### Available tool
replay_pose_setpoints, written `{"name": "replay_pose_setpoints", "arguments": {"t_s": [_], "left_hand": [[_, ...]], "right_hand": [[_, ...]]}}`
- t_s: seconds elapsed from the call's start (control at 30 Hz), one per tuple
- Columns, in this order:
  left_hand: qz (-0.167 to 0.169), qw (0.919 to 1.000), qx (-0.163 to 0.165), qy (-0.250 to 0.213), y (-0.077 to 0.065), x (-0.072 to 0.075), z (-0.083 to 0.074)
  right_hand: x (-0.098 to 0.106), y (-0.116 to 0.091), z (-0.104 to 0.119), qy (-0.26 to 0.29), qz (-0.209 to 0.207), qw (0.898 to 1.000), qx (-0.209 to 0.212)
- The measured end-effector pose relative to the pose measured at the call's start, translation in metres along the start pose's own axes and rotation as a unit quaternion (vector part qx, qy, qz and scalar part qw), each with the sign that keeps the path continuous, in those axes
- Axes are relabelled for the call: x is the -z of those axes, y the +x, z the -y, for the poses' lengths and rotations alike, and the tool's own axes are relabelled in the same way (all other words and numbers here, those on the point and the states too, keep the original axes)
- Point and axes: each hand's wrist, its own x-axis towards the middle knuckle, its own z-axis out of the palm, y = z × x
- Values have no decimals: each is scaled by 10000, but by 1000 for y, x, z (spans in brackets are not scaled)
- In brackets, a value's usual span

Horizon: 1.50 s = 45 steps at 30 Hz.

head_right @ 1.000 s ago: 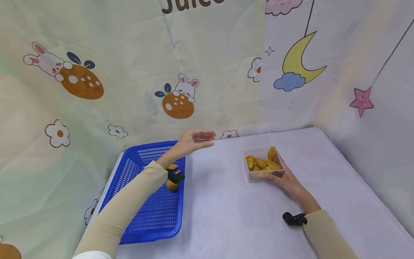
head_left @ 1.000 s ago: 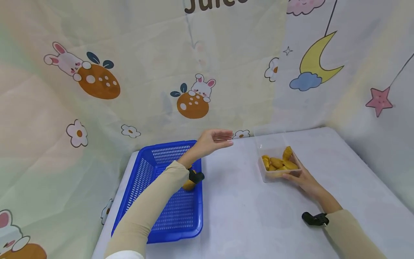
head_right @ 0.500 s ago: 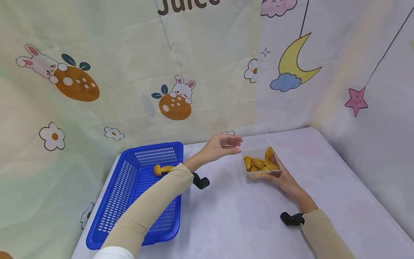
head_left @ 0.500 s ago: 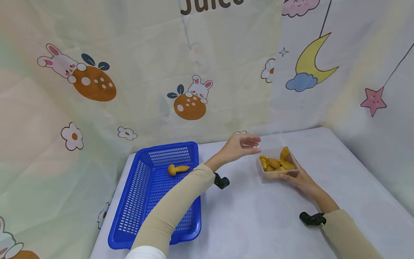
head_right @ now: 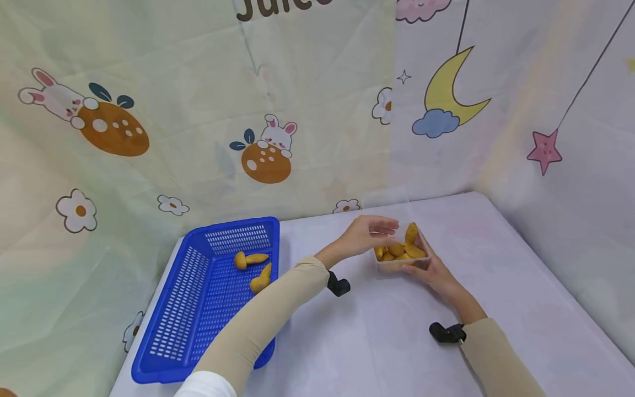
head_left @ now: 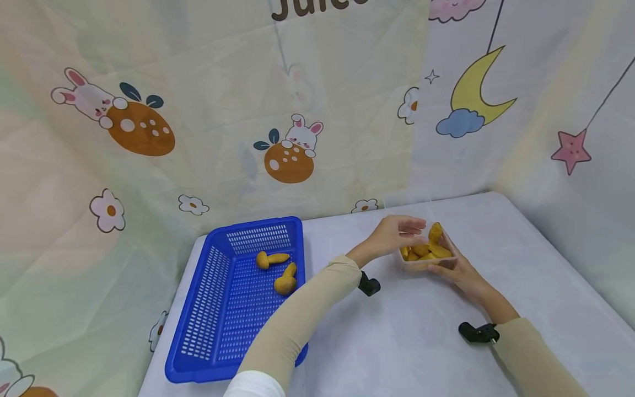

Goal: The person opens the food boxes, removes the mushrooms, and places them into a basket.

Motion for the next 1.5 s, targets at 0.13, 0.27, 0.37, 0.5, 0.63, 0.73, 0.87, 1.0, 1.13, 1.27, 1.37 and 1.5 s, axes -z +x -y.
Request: {"name": "replay_pose_setpoints", "arguments": {"t_s": [0.13, 0.27, 0.37, 0.5, 0.63, 0.73, 0.87, 1.0, 1.13, 1.27, 1.37, 1.5], "left_hand": [[156, 9997, 40, 183, 10, -13, 2], [337, 9979, 96, 553, 19, -22, 1], [438, 9960, 204, 751, 25, -28, 3], [455, 9946, 395, 841, 30, -34, 11], [467, 9939, 561, 823, 30, -38, 20], [508, 9943, 628, 693, 31, -39, 22], [653, 9928, 580, 821, 33, -41, 23], [843, 9854, 488, 1397, 36, -44, 23], [974, 9762, 448, 1884, 37, -45, 20], [1106, 9691, 386, 2172, 35, -44, 16], [1118, 9691, 436, 2156, 34, -43, 15], [995, 9738, 521, 1978, 34, -41, 16]], "right_hand": [[0, 0, 0, 41, 35, 10000, 63], [-1, 1, -2, -30, 87, 9998, 192], [0, 2, -4, 16, 135, 9996, 235], [1, 1, -5, 139, 144, 9994, 285], [-1, 0, -4, 66, 106, 9995, 292], [-2, 0, -2, 33, 95, 9997, 218], [-2, 0, -1, -22, 88, 9999, 129], [-2, -2, 0, -142, 31, 9999, 37], [-1, -4, -1, -140, 18, 9999, 1], [0, -3, -1, -24, 78, 9999, 65], [0, -3, -2, 21, 118, 9999, 79], [0, -1, -3, -93, 99, 9999, 54]]}}
